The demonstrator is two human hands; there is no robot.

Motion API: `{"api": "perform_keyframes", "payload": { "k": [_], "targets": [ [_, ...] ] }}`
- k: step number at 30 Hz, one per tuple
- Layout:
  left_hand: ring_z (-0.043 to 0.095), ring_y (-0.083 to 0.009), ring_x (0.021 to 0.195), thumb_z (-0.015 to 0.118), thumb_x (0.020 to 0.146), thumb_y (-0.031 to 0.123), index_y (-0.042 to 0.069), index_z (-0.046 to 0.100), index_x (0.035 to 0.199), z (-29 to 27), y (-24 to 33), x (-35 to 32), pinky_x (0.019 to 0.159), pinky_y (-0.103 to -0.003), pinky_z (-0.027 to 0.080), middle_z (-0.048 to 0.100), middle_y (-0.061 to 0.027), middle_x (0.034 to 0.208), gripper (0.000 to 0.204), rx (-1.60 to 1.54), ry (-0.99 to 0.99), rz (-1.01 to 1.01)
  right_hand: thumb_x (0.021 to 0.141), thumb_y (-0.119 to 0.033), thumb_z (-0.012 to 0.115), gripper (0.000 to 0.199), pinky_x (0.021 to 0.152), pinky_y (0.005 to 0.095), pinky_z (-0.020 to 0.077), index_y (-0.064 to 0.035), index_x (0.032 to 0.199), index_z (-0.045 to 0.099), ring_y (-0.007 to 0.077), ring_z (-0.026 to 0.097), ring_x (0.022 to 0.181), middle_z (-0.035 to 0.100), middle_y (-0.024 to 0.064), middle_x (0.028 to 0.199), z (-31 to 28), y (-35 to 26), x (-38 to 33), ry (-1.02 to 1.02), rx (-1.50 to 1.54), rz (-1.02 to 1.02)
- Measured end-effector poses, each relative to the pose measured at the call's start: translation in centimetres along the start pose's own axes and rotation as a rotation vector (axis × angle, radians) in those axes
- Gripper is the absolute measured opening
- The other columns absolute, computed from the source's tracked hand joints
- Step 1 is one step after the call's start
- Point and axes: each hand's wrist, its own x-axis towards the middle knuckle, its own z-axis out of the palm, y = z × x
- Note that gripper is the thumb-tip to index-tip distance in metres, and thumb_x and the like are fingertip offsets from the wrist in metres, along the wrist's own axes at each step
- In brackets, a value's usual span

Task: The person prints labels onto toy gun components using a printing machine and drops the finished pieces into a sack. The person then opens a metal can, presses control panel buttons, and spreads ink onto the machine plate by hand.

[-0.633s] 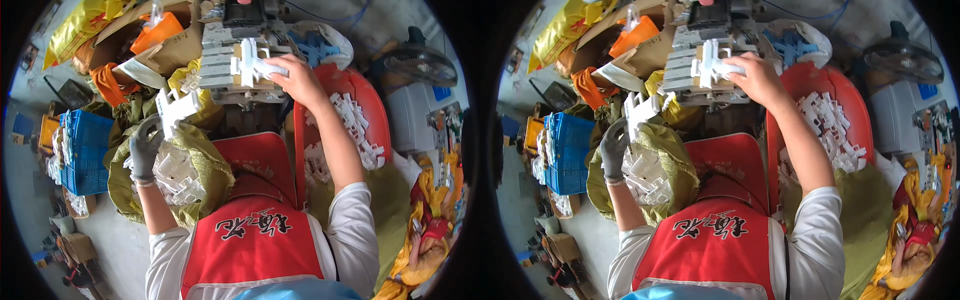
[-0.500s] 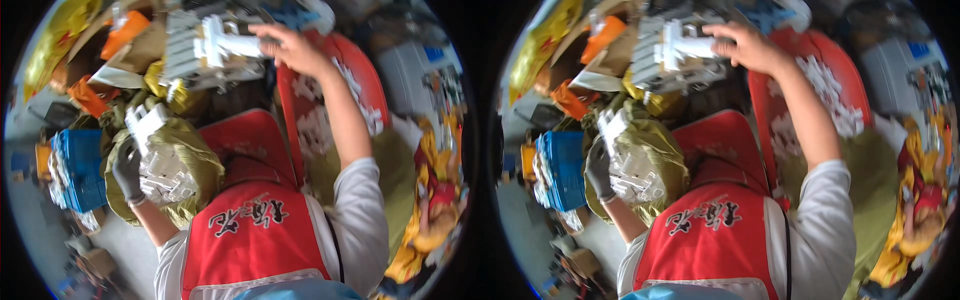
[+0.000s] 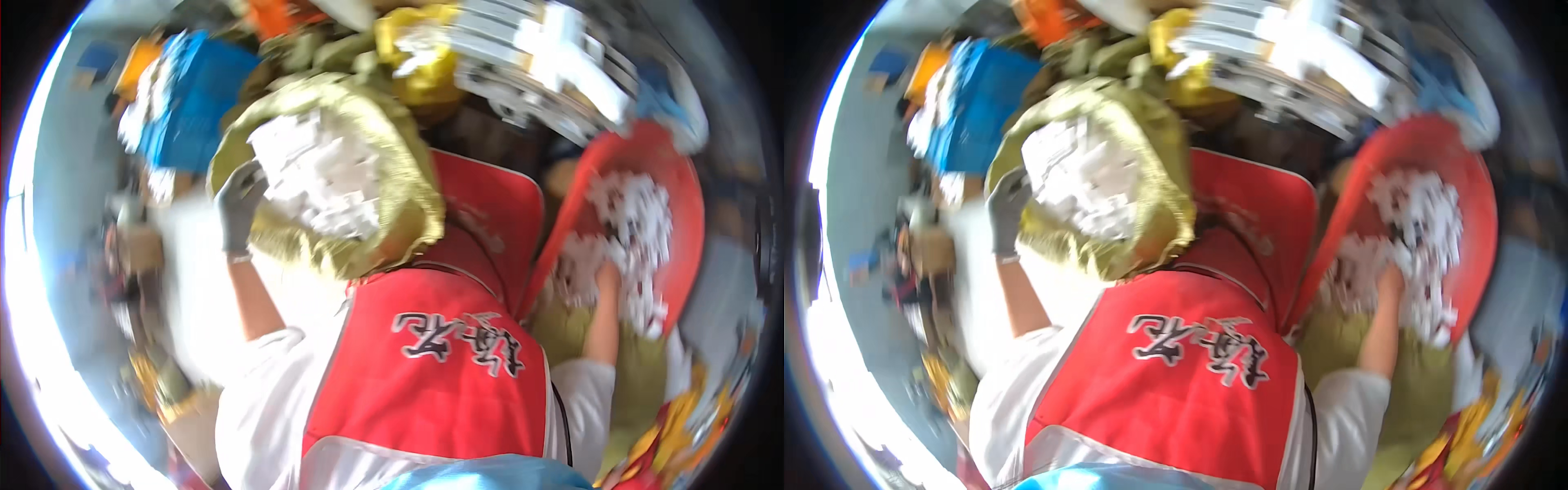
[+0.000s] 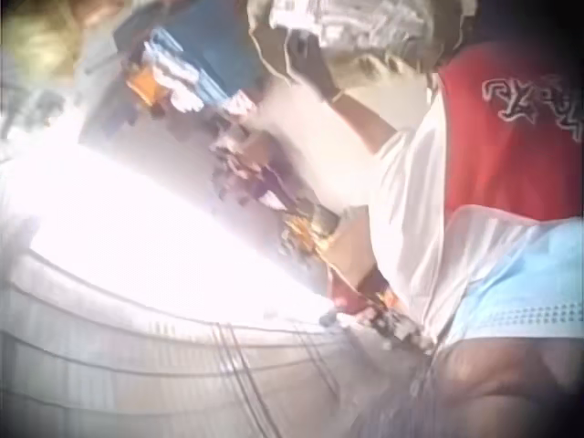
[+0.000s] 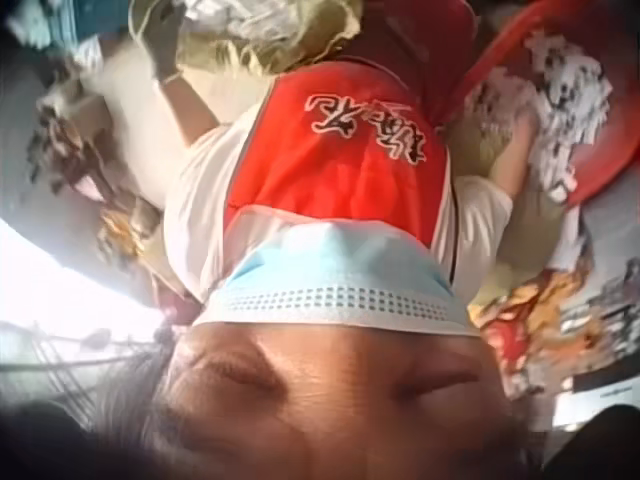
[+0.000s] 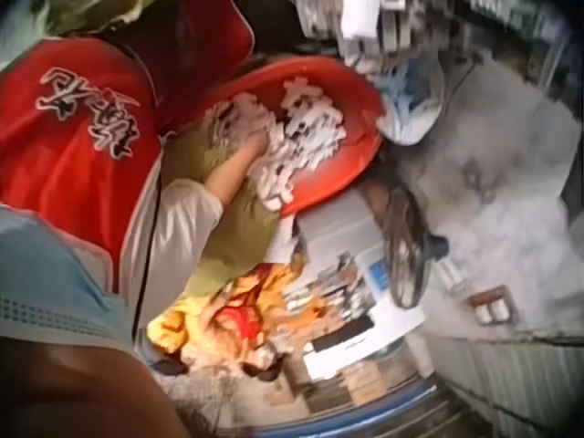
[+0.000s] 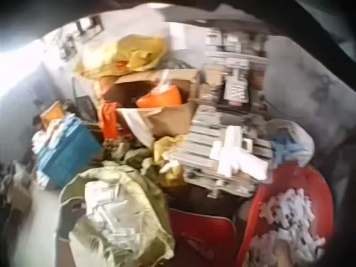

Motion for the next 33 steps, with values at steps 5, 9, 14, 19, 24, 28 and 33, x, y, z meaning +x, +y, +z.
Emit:
{"api": "perform_keyframes", "payload": {
  "k": [5, 9, 14, 19, 24, 28, 33],
  "targets": [
    [0.065, -0.0142, 0.089, 0.072, 0.082, 0.014, 0.003, 0.066, 0.113, -2.9, -4.2, -4.2, 0.081, -0.027, 0.051, 0.069, -0.0077, 0.104, 0.033, 0.061, 0.111, -0.083, 0.069, -0.015, 0.073, 0.058, 0.088, 0.0491, 0.0487, -0.0036, 0.122, 0.050, 0.0420, 0.061, 0.098, 0.062, 0.0250, 0.107, -3.3, -1.6, -0.7, -0.192, 0.092, -0.225],
    [0.066, -0.0169, 0.091, 0.070, 0.084, 0.014, 0.003, 0.066, 0.112, -2.4, -5.5, -3.5, 0.082, -0.029, 0.052, 0.069, -0.0100, 0.107, 0.031, 0.133, 0.191, -0.034, 0.062, -0.026, 0.084, 0.087, 0.088, 0.0479, 0.0496, -0.0102, 0.134, 0.038, 0.0412, 0.056, 0.109, 0.052, 0.0190, 0.122, -5.5, -4.8, -2.4, -0.259, -0.179, -0.142],
    [0.067, -0.0168, 0.090, 0.068, 0.085, 0.013, 0.004, 0.067, 0.110, -2.0, -3.6, -1.0, 0.080, -0.030, 0.052, 0.070, -0.0102, 0.104, 0.026, 0.039, 0.175, 0.004, 0.067, -0.022, 0.081, 0.082, 0.090, 0.0472, 0.0488, -0.0128, 0.136, 0.038, 0.0392, 0.053, 0.113, 0.049, 0.0171, 0.126, -10.5, -7.8, -4.7, -0.299, -0.203, -0.109],
    [0.068, -0.0181, 0.085, 0.067, 0.085, 0.010, 0.004, 0.069, 0.105, 0.2, 0.1, 2.2, 0.075, -0.030, 0.053, 0.070, -0.0108, 0.101, 0.022, 0.065, 0.222, 0.227, 0.071, -0.015, 0.078, 0.073, 0.093, 0.0464, 0.0473, -0.0143, 0.133, 0.039, 0.0386, 0.052, 0.115, 0.048, 0.0160, 0.129, -10.6, -7.0, -5.0, -0.160, -0.060, -0.212],
    [0.069, -0.0161, 0.088, 0.065, 0.085, 0.007, 0.004, 0.068, 0.108, 2.6, 3.5, 5.0, 0.079, -0.028, 0.052, 0.071, -0.0100, 0.099, 0.023, 0.004, 0.157, 0.395, 0.074, -0.009, 0.074, 0.080, 0.094, 0.0459, 0.0463, -0.0193, 0.142, 0.033, 0.0382, 0.052, 0.116, 0.049, 0.0169, 0.131, -11.3, -7.0, -6.7, -0.129, -0.197, -0.124],
    [0.069, -0.0206, 0.090, 0.064, 0.086, 0.009, 0.004, 0.068, 0.107, 4.7, 6.5, 7.1, 0.079, -0.031, 0.051, 0.071, -0.0115, 0.101, 0.023, -0.056, 0.050, 0.478, 0.073, -0.011, 0.074, 0.079, 0.088, 0.0469, 0.0485, -0.0180, 0.141, 0.034, 0.0398, 0.057, 0.107, 0.054, 0.0192, 0.121, -12.6, -7.7, -7.2, 0.016, -0.088, -0.134],
    [0.068, -0.0221, 0.091, 0.064, 0.086, 0.009, 0.003, 0.068, 0.108, 7.1, 11.7, 8.8, 0.081, -0.031, 0.051, 0.068, -0.0137, 0.106, 0.023, -0.194, -0.087, 0.547, 0.072, -0.013, 0.075, 0.070, 0.084, 0.0472, 0.0505, -0.0165, 0.134, 0.044, 0.0388, 0.060, 0.101, 0.052, 0.0180, 0.122, -18.1, -10.1, -8.3, 0.097, 0.086, -0.152]
  ]
}}
